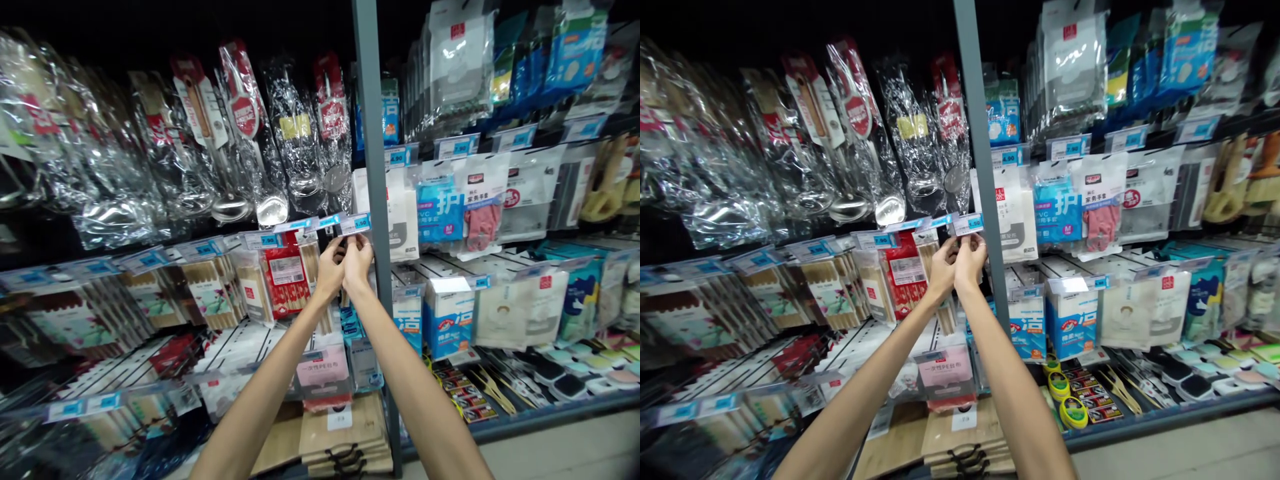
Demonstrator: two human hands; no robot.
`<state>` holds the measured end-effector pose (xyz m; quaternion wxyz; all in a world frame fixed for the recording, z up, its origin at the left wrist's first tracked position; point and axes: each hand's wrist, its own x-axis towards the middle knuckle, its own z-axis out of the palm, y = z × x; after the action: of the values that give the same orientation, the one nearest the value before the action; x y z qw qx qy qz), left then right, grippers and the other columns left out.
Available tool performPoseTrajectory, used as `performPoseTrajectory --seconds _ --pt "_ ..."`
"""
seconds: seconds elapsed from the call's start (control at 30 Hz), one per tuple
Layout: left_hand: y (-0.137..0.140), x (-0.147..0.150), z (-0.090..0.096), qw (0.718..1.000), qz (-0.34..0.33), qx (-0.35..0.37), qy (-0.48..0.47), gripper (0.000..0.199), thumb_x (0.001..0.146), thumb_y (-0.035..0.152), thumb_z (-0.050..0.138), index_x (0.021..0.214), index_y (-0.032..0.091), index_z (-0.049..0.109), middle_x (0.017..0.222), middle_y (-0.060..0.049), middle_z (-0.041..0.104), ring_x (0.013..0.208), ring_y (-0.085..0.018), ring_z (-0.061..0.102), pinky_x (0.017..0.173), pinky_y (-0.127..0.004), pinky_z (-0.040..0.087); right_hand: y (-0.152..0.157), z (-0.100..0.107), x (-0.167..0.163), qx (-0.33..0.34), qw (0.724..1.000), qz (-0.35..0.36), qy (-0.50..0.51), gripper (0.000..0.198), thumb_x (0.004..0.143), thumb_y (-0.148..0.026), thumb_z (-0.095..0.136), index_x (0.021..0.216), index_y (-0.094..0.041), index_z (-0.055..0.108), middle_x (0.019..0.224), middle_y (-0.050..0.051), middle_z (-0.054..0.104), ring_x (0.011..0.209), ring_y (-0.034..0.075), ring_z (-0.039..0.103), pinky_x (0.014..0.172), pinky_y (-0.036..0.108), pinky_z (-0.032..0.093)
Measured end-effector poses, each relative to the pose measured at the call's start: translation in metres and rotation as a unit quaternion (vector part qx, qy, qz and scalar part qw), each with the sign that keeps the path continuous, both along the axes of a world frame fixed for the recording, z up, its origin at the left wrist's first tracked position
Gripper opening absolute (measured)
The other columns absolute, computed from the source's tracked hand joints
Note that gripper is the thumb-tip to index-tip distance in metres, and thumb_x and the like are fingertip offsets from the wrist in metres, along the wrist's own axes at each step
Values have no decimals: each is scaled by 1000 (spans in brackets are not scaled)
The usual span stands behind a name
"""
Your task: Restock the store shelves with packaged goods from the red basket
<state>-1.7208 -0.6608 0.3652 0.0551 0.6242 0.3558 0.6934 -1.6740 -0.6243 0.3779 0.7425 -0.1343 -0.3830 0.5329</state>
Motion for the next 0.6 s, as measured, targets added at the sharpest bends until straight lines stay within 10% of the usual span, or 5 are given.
performPoseTrajectory --seconds 0.13,0.6 --pt "1 -4 0 1000 -17 -6 -8 54 85 27 74 138 19 61 126 -11 72 83 -12 66 77 -23 53 9 5 -5 -46 995 57 64 18 84 -29 59 98 -18 59 90 3 69 82 17 67 78 31 58" --pt "9 -15 -4 998 -50 12 -27 24 83 34 77 96 14 76 107 -10 73 89 -16 68 83 -26 53 16 -2 -14 21 983 -182 5 29 87 -39 50 98 -15 62 96 9 70 90 21 66 85 34 55"
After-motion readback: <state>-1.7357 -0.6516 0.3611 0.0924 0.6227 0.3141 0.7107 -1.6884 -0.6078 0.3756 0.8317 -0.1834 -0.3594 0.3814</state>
